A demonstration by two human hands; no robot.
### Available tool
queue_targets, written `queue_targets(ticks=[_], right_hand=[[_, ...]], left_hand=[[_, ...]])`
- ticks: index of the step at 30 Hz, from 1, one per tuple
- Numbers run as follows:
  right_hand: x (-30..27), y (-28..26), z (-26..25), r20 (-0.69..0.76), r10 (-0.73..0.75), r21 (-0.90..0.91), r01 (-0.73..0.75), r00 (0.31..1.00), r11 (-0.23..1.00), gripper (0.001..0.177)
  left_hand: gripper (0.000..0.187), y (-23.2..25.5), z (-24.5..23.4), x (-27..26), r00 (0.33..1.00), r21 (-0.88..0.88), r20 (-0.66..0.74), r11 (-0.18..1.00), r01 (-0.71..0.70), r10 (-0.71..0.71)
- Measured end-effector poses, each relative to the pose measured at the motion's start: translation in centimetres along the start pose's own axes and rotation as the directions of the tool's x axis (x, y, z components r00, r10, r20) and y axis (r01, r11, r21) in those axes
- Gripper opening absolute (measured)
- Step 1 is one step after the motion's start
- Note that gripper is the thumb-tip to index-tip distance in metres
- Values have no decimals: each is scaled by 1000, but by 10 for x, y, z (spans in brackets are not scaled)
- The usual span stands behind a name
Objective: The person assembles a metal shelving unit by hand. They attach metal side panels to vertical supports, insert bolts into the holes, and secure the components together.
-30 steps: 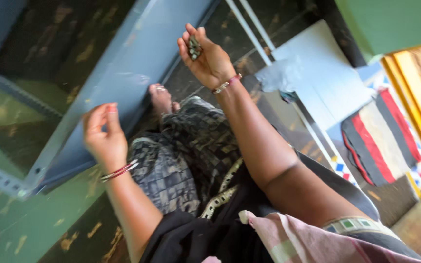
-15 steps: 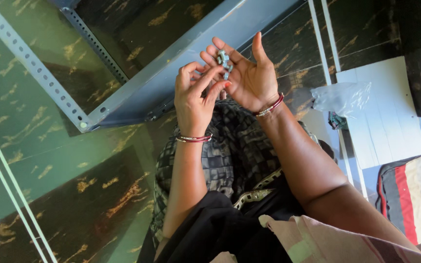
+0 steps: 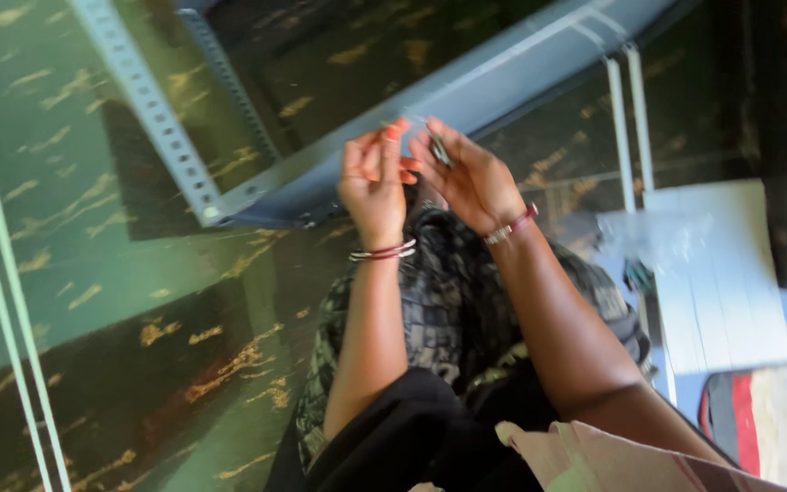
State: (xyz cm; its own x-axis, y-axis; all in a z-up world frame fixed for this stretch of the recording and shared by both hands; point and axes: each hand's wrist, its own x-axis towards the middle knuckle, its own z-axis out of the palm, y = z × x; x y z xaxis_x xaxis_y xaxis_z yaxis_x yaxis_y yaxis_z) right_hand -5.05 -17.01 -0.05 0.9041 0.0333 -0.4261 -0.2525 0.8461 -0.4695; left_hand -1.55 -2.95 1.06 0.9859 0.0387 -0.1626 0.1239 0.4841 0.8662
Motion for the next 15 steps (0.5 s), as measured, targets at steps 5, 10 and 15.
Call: queue_targets(ticks=[5, 10, 15], right_hand=[[5, 16, -17, 32, 95, -98, -91, 995, 991, 28], [12, 9, -26, 47, 16, -45, -14, 999, 999, 26], [8, 8, -20, 72, -33, 50, 29, 997, 998, 27]], left_hand=[[17, -11, -5, -1, 987, 140, 97, 980, -142, 129], [20, -17, 1, -8, 985, 210, 175, 977, -36, -2], [17, -18, 7, -13, 966, 136, 248, 985, -108, 72]])
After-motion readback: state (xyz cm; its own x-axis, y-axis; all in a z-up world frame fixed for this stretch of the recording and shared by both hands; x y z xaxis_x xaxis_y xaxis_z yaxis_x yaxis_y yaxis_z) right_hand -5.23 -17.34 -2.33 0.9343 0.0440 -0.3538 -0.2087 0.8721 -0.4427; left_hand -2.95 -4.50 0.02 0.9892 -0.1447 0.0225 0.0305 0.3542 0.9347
